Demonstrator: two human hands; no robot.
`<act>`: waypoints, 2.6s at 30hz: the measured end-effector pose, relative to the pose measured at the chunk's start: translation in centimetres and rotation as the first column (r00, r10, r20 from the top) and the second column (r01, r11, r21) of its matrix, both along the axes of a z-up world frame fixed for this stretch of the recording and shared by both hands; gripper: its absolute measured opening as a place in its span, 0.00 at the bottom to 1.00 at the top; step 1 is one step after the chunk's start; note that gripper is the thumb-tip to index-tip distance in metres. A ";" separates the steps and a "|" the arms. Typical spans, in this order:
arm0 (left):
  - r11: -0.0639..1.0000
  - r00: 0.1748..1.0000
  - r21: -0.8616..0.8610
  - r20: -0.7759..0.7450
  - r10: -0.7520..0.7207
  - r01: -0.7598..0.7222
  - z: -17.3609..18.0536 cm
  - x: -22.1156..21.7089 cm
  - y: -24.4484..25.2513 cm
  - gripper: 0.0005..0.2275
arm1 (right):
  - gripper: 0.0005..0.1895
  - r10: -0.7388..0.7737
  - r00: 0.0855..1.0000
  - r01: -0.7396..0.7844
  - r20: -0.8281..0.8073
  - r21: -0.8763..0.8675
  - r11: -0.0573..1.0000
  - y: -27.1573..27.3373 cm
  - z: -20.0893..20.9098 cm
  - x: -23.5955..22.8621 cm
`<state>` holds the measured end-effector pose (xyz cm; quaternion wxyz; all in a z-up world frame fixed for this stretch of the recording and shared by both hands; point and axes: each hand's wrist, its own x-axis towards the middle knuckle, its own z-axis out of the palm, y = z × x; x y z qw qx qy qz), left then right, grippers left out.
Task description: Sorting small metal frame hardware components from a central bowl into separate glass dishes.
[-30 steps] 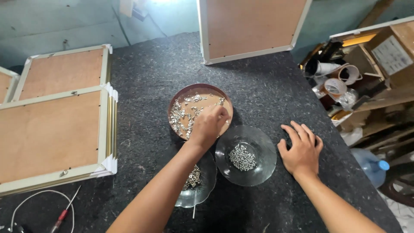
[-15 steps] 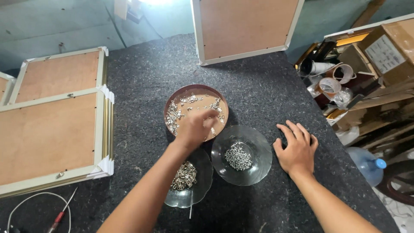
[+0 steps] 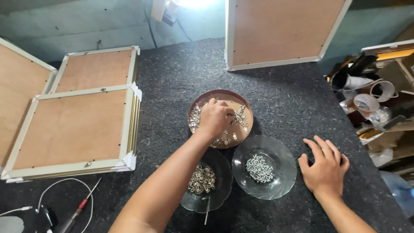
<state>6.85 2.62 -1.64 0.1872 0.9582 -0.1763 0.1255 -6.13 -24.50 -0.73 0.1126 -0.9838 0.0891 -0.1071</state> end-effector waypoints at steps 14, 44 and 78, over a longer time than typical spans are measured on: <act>0.957 0.999 -0.287 0.004 0.036 -0.033 1.6 -2.4 -0.9 0.02 | 0.21 0.007 0.997 -0.001 0.073 -0.094 0.996 -0.8 -2.1 0.3; 0.987 0.988 -0.058 0.024 0.155 -0.153 -1.4 -0.4 -0.1 0.03 | 0.21 -0.032 0.999 0.034 0.020 -0.127 0.991 -0.9 -2.0 0.2; 0.886 0.887 -0.365 -0.250 -0.389 0.286 5.5 -8.6 -5.1 0.10 | 0.20 -0.037 0.999 0.038 0.018 -0.072 0.997 -0.6 -1.6 0.2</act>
